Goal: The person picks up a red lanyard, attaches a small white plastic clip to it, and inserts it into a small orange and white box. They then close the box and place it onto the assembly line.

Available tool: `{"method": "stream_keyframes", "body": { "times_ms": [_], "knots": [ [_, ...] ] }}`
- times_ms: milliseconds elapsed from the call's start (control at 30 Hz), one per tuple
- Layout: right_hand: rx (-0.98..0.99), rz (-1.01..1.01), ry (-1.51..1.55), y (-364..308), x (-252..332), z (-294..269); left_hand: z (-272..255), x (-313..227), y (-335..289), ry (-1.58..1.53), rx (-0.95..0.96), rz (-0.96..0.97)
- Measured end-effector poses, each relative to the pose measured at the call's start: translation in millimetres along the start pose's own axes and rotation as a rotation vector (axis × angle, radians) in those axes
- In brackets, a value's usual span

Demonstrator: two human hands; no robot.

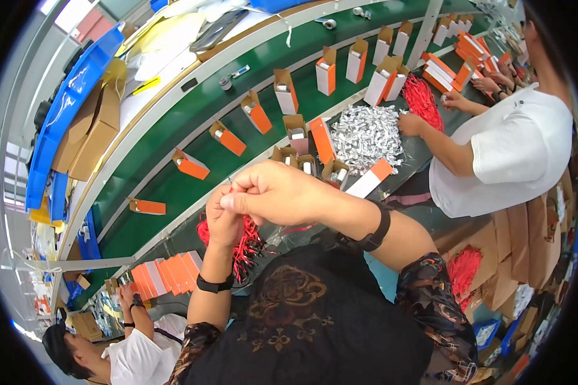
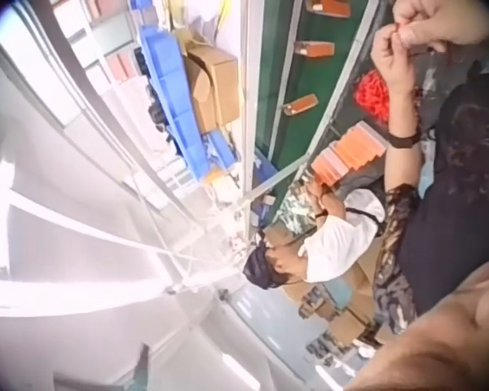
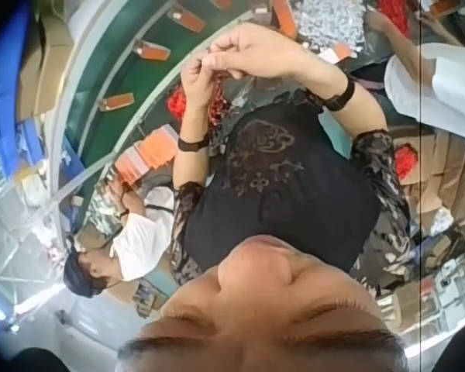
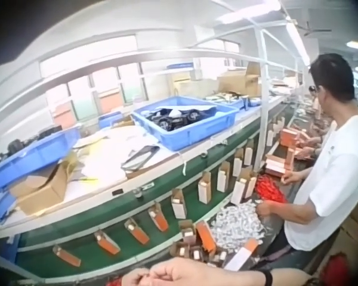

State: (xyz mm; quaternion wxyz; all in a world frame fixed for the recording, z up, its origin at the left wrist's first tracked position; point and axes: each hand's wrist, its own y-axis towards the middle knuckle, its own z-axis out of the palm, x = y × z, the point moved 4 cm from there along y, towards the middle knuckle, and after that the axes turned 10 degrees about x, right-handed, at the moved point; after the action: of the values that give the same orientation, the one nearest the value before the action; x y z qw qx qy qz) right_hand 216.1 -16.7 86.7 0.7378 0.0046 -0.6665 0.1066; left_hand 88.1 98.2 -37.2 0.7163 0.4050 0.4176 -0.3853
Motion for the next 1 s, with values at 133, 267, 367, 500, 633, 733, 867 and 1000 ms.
{"method": "stream_keyframes", "body": {
  "times_ms": [133, 267, 367, 500, 633, 733, 867, 1000],
  "knots": [
    [-0.217, -0.161, -0.728, -13.0, 13.6, -8.1, 1.9, 7.1, -1.2, 0.19, -0.012, 0.025],
    [-0.305, -0.179, -0.754, -27.5, 35.0, -0.5, 5.2, 28.2, -0.2, 0.241, 0.014, 0.072],
    [-0.268, -0.204, -0.602, -30.1, 37.4, 0.5, 36.5, 28.3, 5.3, 0.183, 0.023, 0.135],
    [-0.292, -0.233, -0.396, -32.2, 33.5, -3.6, 67.7, 29.2, 12.9, 0.411, 0.165, 0.145],
    [-0.227, -0.248, -0.213, -39.1, 29.9, -10.1, 99.0, 28.0, 20.7, 0.836, 0.359, 0.214],
    [-0.318, -0.204, -0.088, -57.4, 20.9, -23.9, 96.7, 31.2, 6.8, 0.783, 0.424, -0.036],
    [-0.494, -0.244, -0.134, -91.4, -35.2, -56.6, 55.1, 39.1, -30.1, 0.658, 0.211, -0.085],
    [-0.658, -0.18, -0.143, -99.9, -140.0, -47.1, 54.6, 27.7, -44.9, -0.21, 0.018, -0.115]
  ]
}}
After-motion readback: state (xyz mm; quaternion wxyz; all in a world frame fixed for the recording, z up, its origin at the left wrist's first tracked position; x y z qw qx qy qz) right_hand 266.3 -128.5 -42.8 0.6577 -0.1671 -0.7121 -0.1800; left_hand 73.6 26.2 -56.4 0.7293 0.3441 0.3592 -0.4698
